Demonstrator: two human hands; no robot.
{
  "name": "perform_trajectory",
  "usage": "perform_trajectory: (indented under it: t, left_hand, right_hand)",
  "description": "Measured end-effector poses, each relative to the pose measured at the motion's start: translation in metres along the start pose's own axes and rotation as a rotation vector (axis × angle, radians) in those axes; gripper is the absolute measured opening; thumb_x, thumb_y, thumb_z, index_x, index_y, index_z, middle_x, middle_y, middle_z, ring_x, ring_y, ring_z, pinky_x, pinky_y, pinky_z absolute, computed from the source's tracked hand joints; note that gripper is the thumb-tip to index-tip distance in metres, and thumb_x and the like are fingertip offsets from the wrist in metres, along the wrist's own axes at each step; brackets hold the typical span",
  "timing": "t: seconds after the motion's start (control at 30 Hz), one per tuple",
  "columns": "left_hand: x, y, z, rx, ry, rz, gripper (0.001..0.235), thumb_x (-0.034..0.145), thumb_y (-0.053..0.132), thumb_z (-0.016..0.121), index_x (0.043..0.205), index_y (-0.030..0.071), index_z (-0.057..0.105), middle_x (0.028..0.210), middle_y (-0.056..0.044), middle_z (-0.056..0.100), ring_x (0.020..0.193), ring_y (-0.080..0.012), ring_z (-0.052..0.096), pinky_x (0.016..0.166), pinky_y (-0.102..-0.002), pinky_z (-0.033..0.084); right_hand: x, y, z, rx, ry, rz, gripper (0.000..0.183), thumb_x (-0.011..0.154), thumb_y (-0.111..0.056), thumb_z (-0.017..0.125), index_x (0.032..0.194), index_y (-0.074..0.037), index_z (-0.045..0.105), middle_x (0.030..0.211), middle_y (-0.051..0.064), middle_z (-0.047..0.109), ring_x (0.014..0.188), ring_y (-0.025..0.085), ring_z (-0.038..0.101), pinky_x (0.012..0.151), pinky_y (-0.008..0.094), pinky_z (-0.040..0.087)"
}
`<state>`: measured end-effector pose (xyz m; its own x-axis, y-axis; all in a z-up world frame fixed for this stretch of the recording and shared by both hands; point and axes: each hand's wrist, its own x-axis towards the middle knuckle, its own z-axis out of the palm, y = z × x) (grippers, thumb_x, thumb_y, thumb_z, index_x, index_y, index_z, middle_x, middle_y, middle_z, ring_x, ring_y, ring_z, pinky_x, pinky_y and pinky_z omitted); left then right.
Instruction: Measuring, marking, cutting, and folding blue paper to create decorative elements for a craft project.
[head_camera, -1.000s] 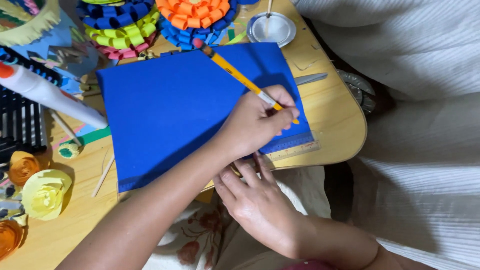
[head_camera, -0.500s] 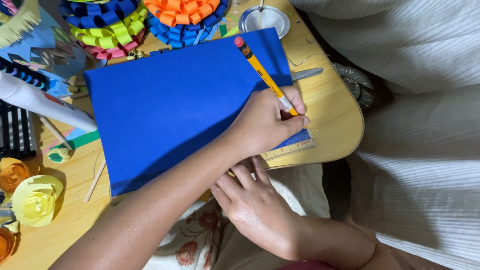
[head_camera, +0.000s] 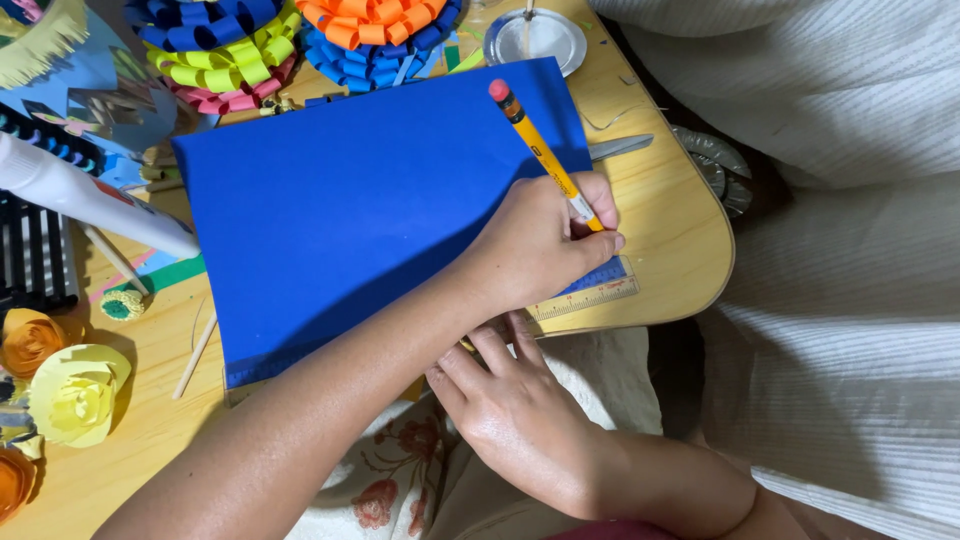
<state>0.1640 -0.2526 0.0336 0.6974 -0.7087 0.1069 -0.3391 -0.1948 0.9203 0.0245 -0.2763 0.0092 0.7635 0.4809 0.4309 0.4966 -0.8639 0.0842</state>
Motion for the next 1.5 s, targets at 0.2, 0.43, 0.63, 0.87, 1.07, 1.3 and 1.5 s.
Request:
perform_trajectory:
  t: [0.2, 0.43, 0.63, 0.87, 1.07, 1.3, 1.5]
  left_hand:
    - [0.003, 0.000, -0.001, 0.019, -0.032, 0.007, 0.017, 0.088, 0.009, 0.077, 0.078, 0.014, 0.065, 0.063, 0.004, 0.060, 0.055, -0.0079, 0.051, 0.053, -0.025, 0.042]
    - [0.007, -0.006, -0.003, 0.164, -0.023, 0.132, 0.013, 0.082, 0.014, 0.079, 0.078, 0.016, 0.067, 0.065, 0.003, 0.064, 0.058, -0.0131, 0.056, 0.055, -0.030, 0.045]
    - [-0.007, 0.001, -0.023, 0.189, -0.074, 0.082, 0.011, 0.084, 0.012, 0.076, 0.078, 0.015, 0.068, 0.064, 0.003, 0.063, 0.057, -0.0120, 0.055, 0.055, -0.030, 0.044]
    - [-0.034, 0.013, -0.052, 0.232, -0.115, -0.091, 0.010, 0.086, 0.012, 0.075, 0.079, 0.015, 0.068, 0.071, 0.002, 0.069, 0.065, -0.0126, 0.062, 0.061, -0.030, 0.049]
    - [-0.055, 0.017, -0.072, 0.269, -0.121, -0.154, 0.011, 0.086, 0.010, 0.073, 0.077, 0.014, 0.069, 0.072, 0.002, 0.071, 0.066, -0.0127, 0.065, 0.061, -0.029, 0.050]
    - [-0.095, 0.015, -0.106, 0.292, -0.109, -0.136, 0.012, 0.088, 0.007, 0.072, 0.079, 0.012, 0.065, 0.071, 0.000, 0.069, 0.064, -0.0127, 0.064, 0.059, -0.029, 0.049]
    - [-0.138, 0.014, -0.140, 0.360, -0.058, -0.301, 0.011, 0.091, 0.013, 0.072, 0.083, 0.014, 0.064, 0.073, 0.001, 0.067, 0.066, -0.0130, 0.061, 0.062, -0.030, 0.047]
  right_hand:
    - [-0.002, 0.000, 0.003, 0.002, -0.019, -0.013, 0.027, 0.087, -0.002, 0.061, 0.110, -0.009, 0.072, 0.112, 0.006, 0.060, 0.108, 0.030, 0.056, 0.107, 0.058, 0.044]
    - [-0.001, 0.001, 0.004, 0.003, -0.015, -0.021, 0.033, 0.087, -0.002, 0.059, 0.117, -0.007, 0.070, 0.112, 0.007, 0.061, 0.112, 0.031, 0.056, 0.106, 0.060, 0.045]
    - [0.000, 0.002, 0.004, -0.029, 0.003, -0.033, 0.041, 0.089, -0.003, 0.058, 0.129, -0.003, 0.065, 0.120, 0.010, 0.061, 0.117, 0.031, 0.057, 0.105, 0.056, 0.046]
    - [0.001, 0.002, 0.005, -0.041, 0.029, -0.064, 0.042, 0.092, 0.000, 0.055, 0.133, 0.000, 0.064, 0.119, 0.011, 0.063, 0.114, 0.033, 0.059, 0.107, 0.053, 0.048]
    - [0.005, 0.004, 0.002, -0.063, 0.081, -0.107, 0.037, 0.093, 0.001, 0.061, 0.130, 0.002, 0.066, 0.116, 0.015, 0.066, 0.109, 0.031, 0.061, 0.101, 0.045, 0.055]
    - [0.009, 0.003, 0.000, -0.035, 0.128, -0.120, 0.029, 0.100, -0.001, 0.056, 0.127, 0.002, 0.065, 0.116, 0.015, 0.067, 0.107, 0.030, 0.063, 0.097, 0.044, 0.056]
    - [0.017, 0.000, -0.005, -0.070, 0.155, -0.139, 0.025, 0.098, -0.010, 0.060, 0.119, -0.001, 0.070, 0.112, 0.010, 0.069, 0.098, 0.025, 0.065, 0.086, 0.037, 0.056]
